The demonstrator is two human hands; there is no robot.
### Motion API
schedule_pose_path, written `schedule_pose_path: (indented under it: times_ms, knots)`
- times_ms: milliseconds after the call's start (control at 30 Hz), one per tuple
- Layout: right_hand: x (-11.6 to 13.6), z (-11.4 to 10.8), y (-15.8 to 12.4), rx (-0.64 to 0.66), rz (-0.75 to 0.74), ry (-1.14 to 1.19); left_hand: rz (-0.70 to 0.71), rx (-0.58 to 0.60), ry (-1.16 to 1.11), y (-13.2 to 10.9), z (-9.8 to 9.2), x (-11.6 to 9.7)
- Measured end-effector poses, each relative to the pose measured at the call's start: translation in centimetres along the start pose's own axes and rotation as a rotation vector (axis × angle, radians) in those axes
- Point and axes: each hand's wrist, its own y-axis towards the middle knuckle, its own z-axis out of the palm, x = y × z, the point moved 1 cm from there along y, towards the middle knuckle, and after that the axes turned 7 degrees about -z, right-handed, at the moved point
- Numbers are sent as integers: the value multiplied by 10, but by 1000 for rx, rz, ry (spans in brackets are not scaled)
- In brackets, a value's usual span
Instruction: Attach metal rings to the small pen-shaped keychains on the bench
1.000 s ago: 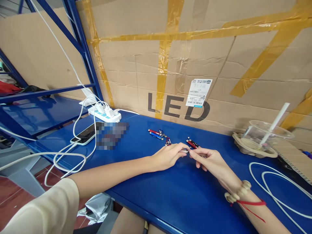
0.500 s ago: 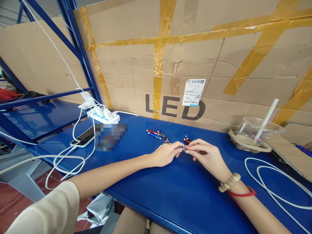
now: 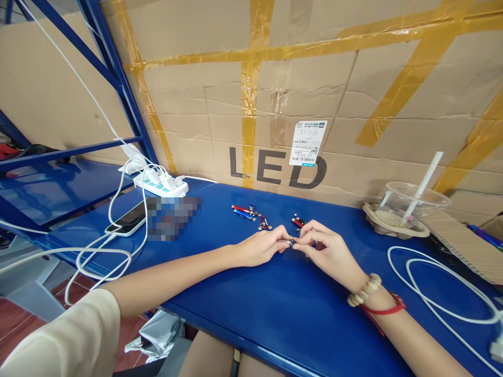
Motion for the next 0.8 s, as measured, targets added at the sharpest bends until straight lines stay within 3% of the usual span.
schedule_pose_path:
  times_ms: [433, 633, 800]
  knots:
    - [9, 3, 4, -11, 281, 185, 150, -256, 66, 2, 4, 2]
    - [9, 2, 7, 49, 590, 403, 155, -274, 24, 1, 2, 0]
    - [6, 5, 6, 69, 673, 454, 139, -275, 9, 3, 2, -2]
